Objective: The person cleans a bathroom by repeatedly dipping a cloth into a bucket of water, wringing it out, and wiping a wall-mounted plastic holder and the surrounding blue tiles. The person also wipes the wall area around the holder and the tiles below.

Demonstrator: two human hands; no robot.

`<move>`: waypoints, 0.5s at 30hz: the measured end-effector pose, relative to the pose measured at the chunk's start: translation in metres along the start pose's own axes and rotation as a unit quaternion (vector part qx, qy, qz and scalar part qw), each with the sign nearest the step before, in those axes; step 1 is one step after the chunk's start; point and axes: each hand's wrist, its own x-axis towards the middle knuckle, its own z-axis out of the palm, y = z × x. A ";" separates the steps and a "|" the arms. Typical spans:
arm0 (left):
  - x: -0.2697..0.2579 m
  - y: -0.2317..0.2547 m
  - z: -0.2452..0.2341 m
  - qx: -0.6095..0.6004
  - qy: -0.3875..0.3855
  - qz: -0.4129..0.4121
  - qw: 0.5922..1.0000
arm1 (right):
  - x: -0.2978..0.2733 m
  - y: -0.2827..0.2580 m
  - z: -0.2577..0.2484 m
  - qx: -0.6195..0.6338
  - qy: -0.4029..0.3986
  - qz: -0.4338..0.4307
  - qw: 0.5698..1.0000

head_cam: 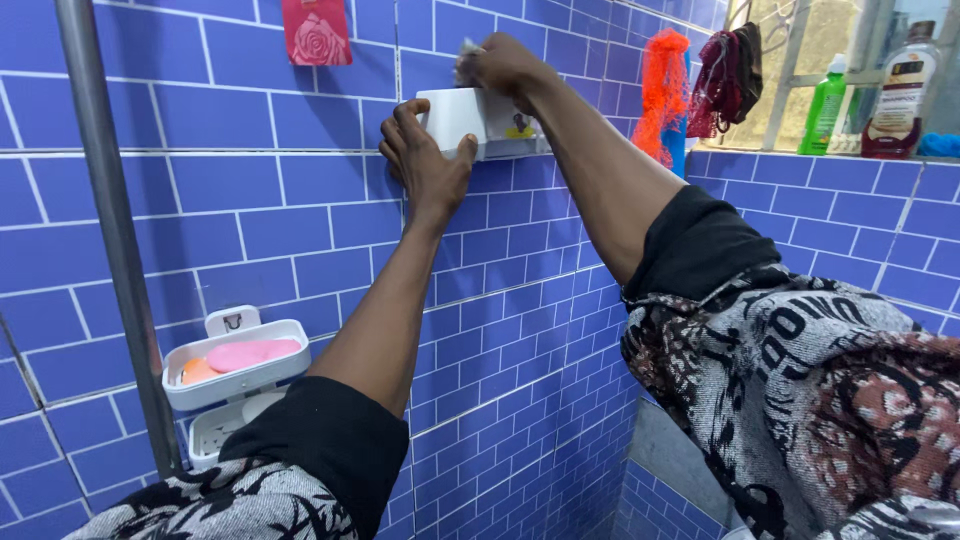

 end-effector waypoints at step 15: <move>-0.006 0.002 0.001 -0.019 0.021 0.005 1.000 | -0.048 -0.016 0.009 -0.104 0.040 -0.085 0.990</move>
